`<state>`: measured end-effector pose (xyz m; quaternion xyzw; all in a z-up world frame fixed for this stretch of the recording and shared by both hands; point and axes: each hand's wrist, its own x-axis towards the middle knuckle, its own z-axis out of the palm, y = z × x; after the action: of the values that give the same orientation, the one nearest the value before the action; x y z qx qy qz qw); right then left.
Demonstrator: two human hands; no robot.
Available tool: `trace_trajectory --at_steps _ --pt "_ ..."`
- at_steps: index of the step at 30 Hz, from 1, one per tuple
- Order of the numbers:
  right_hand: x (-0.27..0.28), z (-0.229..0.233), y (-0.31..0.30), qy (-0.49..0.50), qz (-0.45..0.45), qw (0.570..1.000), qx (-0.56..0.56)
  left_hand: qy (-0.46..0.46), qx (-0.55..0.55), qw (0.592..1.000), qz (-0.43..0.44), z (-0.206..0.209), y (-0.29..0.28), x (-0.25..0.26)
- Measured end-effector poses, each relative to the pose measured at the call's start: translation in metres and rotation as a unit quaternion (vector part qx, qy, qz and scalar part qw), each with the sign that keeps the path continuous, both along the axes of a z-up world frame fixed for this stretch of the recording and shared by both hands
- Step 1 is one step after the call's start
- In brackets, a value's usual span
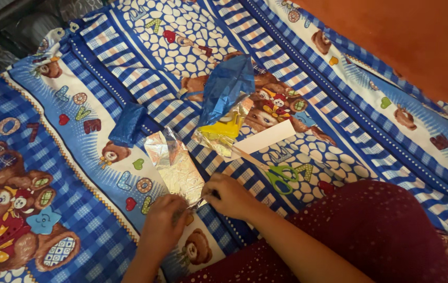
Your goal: The person wraps a rectangular object with silver foil, folds the edges, and secures them with clear tape. They then use scissors to trim excess foil from the ends. The wrapped item remains on the bed.
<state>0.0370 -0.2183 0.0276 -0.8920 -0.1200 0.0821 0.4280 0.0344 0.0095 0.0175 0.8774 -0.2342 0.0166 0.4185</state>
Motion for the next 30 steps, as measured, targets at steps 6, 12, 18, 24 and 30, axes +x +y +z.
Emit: trace_trajectory --at_steps 6,12,18,24,30 --pt "0.002 0.0 -0.001 0.02 -0.007 1.0 0.004 0.026 0.003 0.999 0.027 -0.008 0.0 0.001" --pt "0.007 -0.005 -0.001 0.007 -0.022 1.0 -0.003 0.075 -0.036 0.995 0.057 -0.023 0.002 0.002" --pt "0.012 -0.007 -0.001 -0.002 -0.028 1.0 -0.009 0.104 -0.076 0.988 0.08 -0.031 0.003 0.002" --pt "0.013 0.0 0.002 0.012 -0.044 0.999 -0.02 0.247 -0.124 0.954 0.12 -0.025 0.002 0.006" --pt "0.014 0.007 0.005 0.022 -0.05 0.998 -0.044 0.216 -0.089 0.962 0.14 -0.016 -0.001 0.007"
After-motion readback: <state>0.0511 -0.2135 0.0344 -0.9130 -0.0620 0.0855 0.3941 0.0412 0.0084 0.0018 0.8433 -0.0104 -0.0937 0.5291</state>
